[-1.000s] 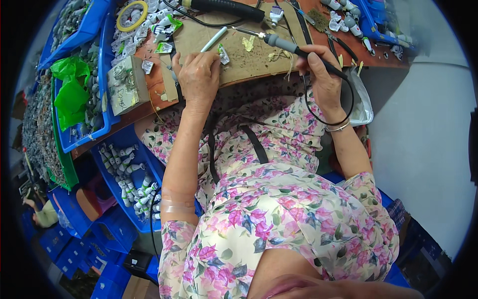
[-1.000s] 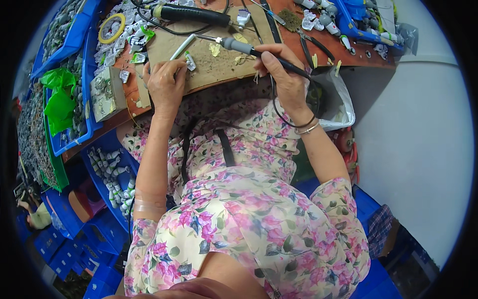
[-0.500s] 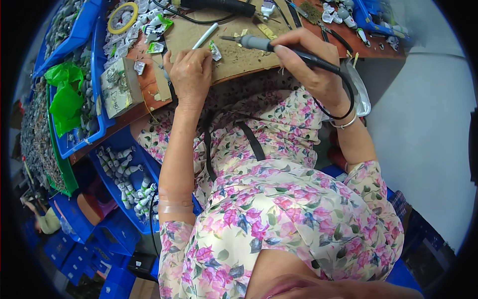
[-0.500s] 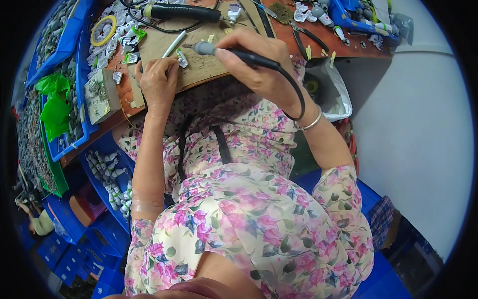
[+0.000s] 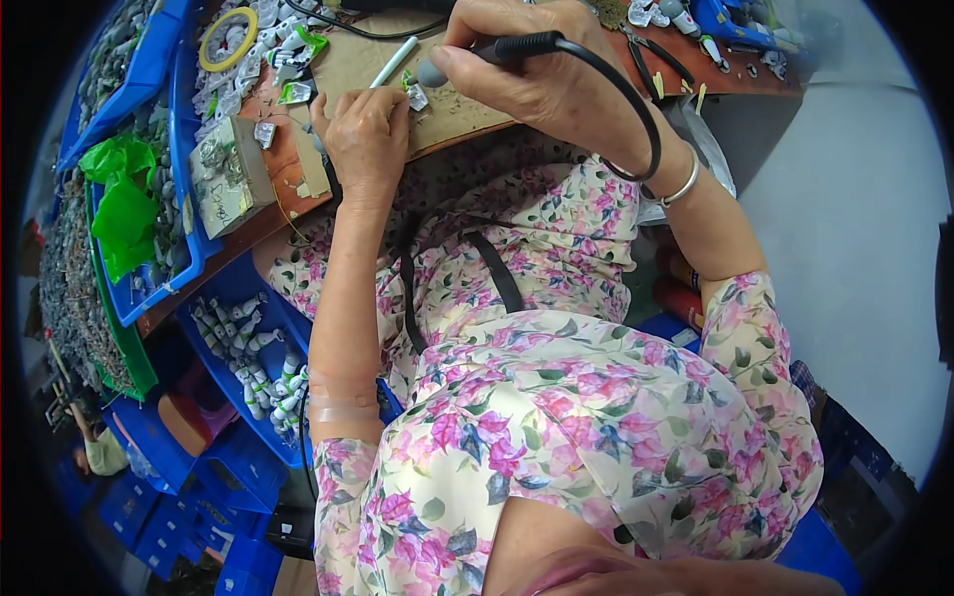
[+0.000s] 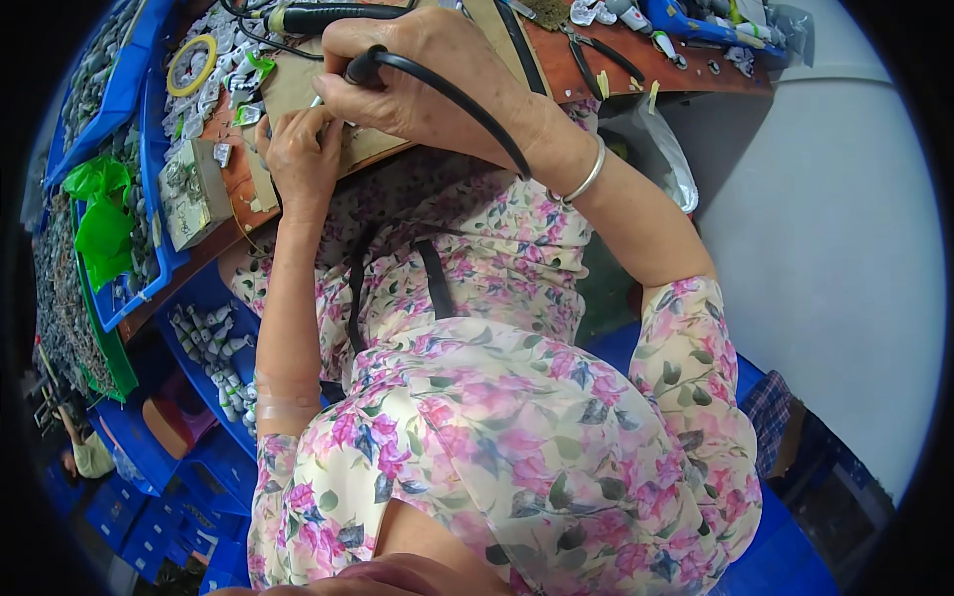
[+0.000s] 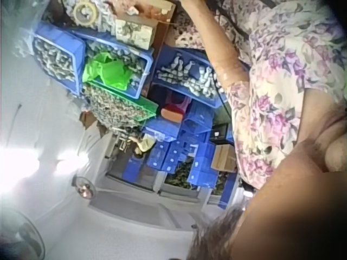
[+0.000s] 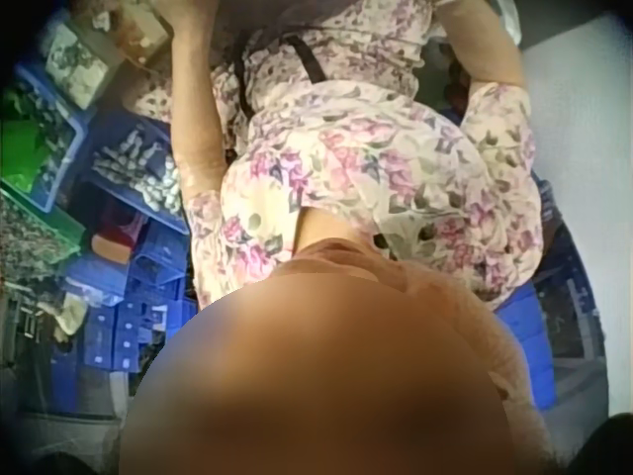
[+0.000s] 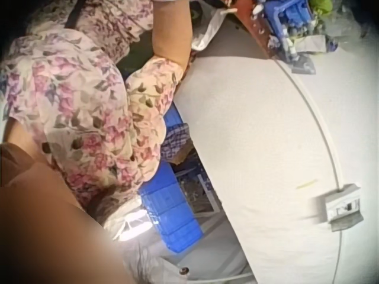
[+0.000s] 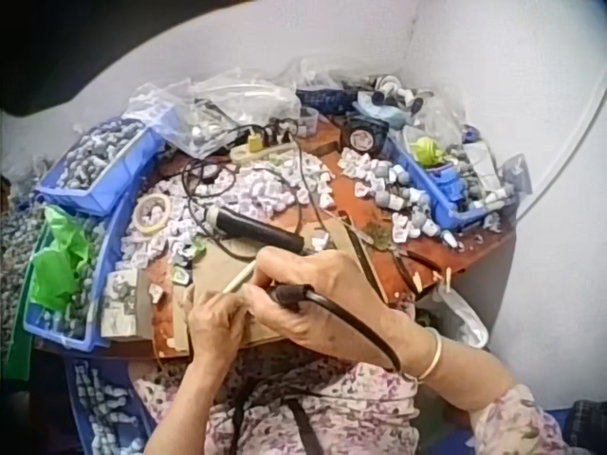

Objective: Soldering small electronic parts and assembling them at a workbench.

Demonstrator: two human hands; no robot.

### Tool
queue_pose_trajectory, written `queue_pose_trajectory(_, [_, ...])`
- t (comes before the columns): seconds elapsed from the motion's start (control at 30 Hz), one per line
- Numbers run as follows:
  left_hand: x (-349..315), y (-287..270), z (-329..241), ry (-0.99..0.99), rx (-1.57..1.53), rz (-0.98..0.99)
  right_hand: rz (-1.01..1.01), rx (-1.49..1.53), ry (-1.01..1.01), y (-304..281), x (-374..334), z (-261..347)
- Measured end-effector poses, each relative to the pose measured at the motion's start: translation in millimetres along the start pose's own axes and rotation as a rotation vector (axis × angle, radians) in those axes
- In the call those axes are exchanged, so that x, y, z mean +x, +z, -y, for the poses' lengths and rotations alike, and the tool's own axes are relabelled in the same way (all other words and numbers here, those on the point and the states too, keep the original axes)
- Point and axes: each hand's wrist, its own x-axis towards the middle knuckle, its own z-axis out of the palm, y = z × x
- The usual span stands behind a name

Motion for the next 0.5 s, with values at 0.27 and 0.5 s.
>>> queue_pose_trajectory(0.27, [-2.2,1.7,3.3,0.012,0.017,-0.012,0.015,0.245,0.109,4.1,10.6,0.0])
queue_pose_trajectory(0.5, [-3.5,2.7,4.6,0.016,0.011,-0.014,0.011,0.184,0.110,8.0,9.1,-1.5])
